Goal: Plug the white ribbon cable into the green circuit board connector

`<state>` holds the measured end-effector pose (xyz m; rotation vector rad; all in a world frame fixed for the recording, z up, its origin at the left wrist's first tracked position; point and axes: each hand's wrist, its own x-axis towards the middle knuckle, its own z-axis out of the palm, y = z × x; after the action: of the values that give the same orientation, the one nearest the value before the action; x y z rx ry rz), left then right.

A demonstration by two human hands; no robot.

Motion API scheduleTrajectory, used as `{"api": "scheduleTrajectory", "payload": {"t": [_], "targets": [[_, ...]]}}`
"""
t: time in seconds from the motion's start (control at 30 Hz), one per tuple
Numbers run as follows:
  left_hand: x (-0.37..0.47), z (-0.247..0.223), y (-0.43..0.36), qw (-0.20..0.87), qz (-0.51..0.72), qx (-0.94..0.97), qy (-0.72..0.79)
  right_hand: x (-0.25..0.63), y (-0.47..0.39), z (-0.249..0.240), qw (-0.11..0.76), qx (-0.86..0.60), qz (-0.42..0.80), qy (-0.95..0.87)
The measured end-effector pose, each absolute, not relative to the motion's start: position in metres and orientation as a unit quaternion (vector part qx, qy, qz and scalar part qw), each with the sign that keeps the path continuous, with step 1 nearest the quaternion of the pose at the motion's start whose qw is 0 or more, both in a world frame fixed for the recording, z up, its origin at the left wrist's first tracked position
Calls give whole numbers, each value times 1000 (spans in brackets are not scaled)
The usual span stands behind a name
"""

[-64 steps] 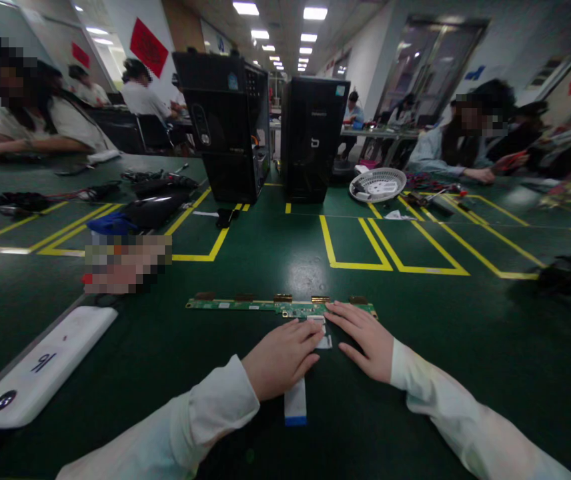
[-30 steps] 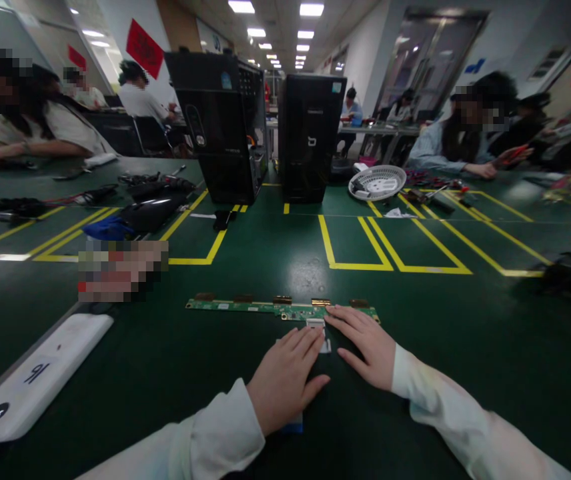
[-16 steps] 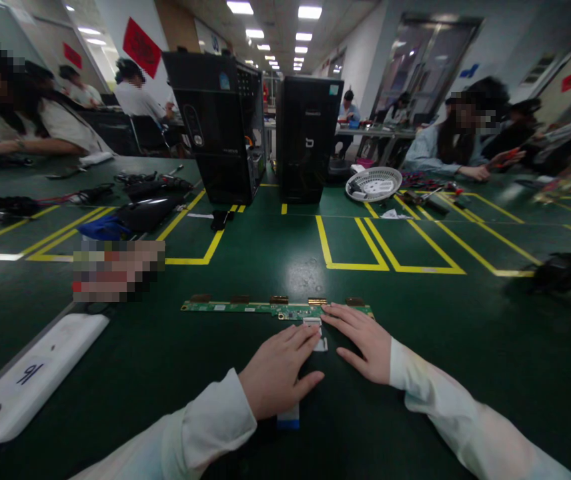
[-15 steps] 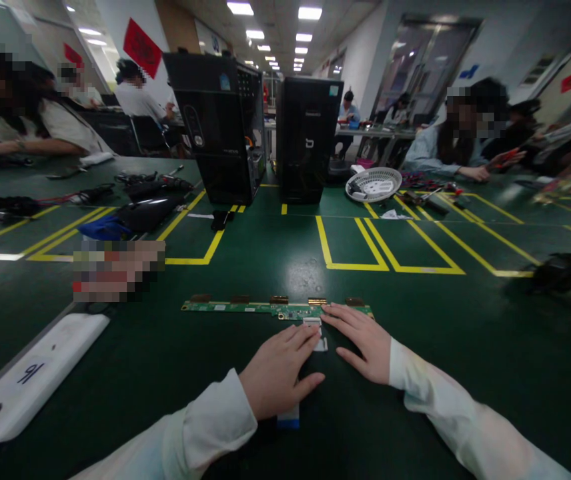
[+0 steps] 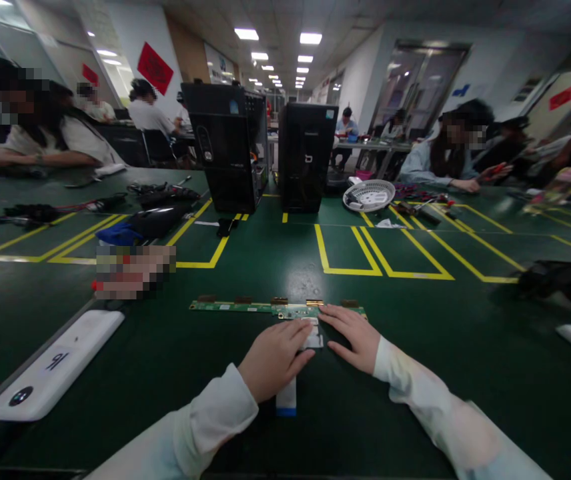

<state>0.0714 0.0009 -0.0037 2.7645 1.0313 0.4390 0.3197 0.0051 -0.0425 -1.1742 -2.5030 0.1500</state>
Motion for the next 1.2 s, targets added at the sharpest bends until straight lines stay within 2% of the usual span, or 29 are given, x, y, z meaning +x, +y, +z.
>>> {"api": "scheduleTrajectory", "payload": {"t": [0.2, 0.4, 0.57, 0.83, 1.2], "targets": [[25, 8, -13, 14, 76, 906, 416, 320, 5, -43, 195, -416, 56, -886], [-23, -8, -28, -37, 55, 850, 523, 314, 4, -38, 203, -401, 39, -893], [-32, -26, -33, -40, 99, 840, 531, 305, 0, -31, 181, -367, 51, -911], [-30, -34, -28, -2, 133, 827, 546, 297, -2, -30, 117, -399, 71, -906], [-36, -45, -26, 6, 157, 830, 535, 341, -46, -36, 125, -455, 34, -881]]}}
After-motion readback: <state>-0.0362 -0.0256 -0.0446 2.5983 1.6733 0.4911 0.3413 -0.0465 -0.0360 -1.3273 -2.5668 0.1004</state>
